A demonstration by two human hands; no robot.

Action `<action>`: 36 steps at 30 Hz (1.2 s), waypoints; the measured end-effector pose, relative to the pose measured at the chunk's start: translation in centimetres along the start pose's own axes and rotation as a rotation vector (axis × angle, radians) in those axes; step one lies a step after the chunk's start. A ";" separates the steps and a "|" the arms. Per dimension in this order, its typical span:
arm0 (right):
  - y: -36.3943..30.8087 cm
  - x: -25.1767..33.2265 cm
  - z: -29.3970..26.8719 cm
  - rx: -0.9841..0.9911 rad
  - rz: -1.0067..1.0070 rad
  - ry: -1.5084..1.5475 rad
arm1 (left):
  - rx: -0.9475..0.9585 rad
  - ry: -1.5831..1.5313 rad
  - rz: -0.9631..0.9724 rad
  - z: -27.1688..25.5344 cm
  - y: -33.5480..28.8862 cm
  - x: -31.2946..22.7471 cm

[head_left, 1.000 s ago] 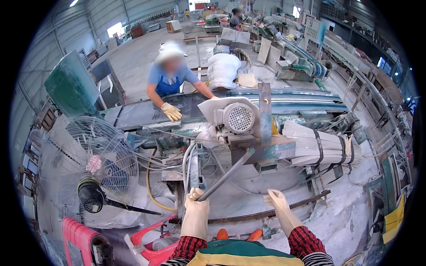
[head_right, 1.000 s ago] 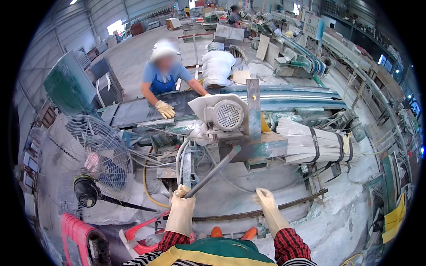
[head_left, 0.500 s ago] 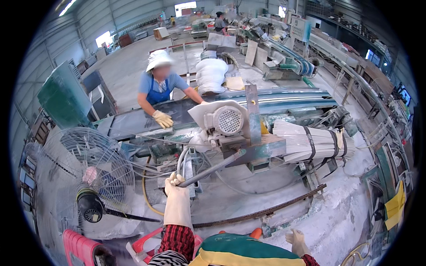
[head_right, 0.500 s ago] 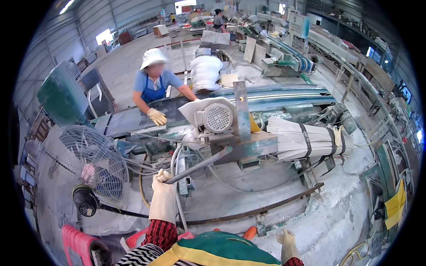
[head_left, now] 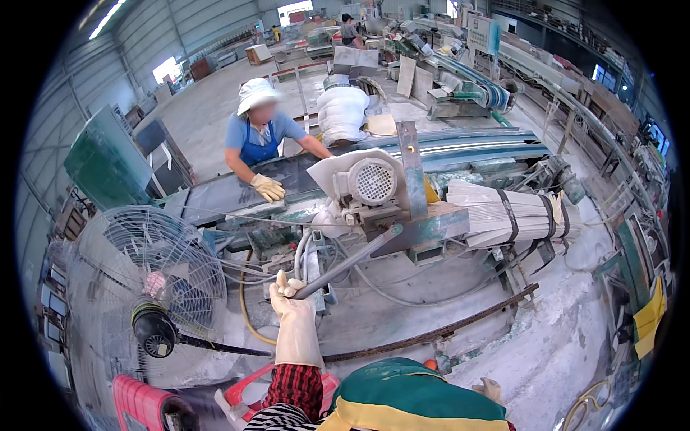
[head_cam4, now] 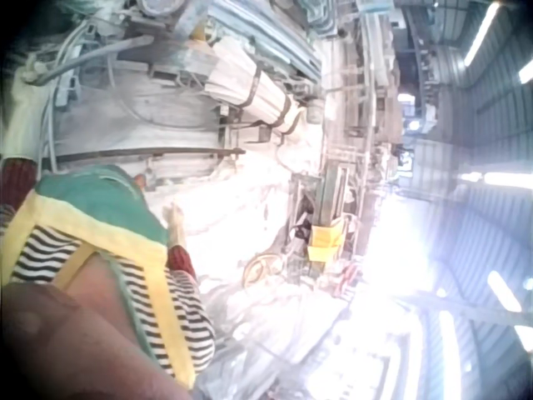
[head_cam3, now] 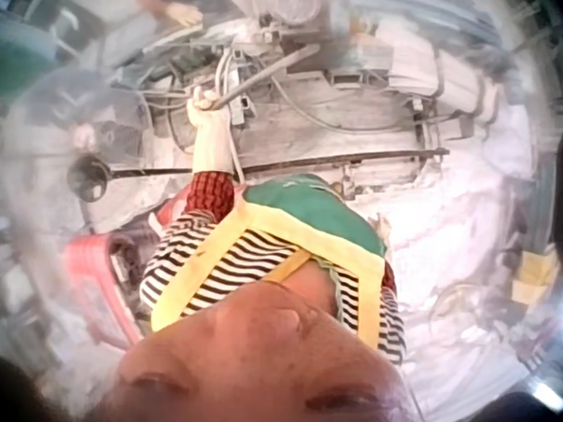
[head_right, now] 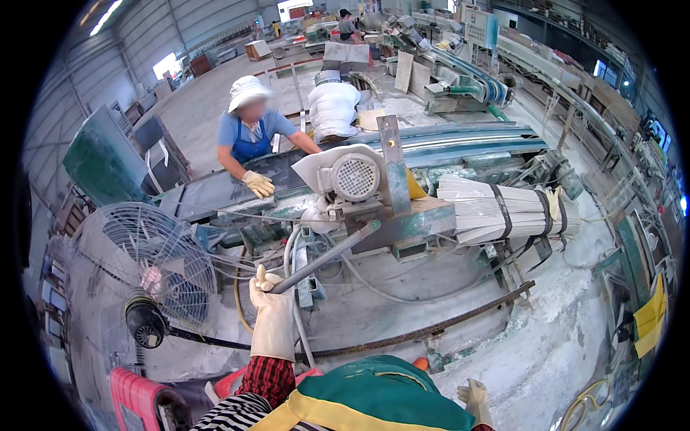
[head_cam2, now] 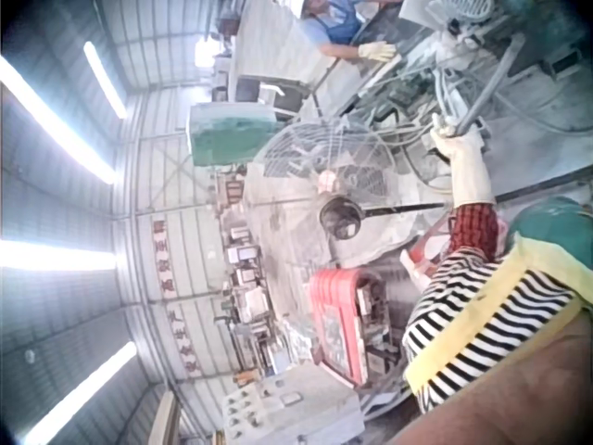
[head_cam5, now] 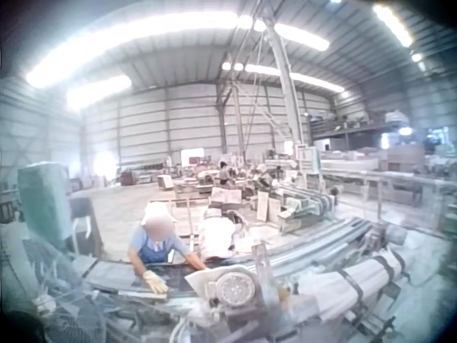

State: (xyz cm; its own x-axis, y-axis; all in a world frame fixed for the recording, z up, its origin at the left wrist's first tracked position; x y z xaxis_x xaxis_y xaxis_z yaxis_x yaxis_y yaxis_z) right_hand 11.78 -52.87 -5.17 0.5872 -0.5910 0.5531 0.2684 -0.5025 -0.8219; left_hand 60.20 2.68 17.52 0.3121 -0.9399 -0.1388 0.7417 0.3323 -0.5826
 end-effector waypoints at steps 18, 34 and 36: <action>-1.0 0.2 -1.5 0.029 0.006 -0.168 | 0.046 0.329 0.106 9.2 2.8 -0.9; -0.8 5.2 3.4 0.148 -0.133 -0.276 | 0.158 0.269 0.096 11.1 -0.5 -1.1; -1.0 5.6 4.5 0.169 -0.152 -0.290 | 0.180 0.260 0.073 11.2 -0.2 -1.4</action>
State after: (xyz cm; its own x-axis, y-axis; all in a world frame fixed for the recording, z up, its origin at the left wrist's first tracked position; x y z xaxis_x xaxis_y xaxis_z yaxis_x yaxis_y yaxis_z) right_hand 18.27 -52.82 -1.93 0.7164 -0.3023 0.6288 0.4774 -0.4449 -0.7577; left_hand 66.23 4.83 26.77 0.2233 -0.8940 -0.3884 0.8234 0.3863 -0.4157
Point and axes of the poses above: each hand's wrist, its own y-axis towards the middle knuckle, its own z-axis out of the palm, x = y × z, the point moved 10 cm from there along y, towards the middle knuckle, and after that the axes turned 2 degrees about z, right-handed, at the moved point
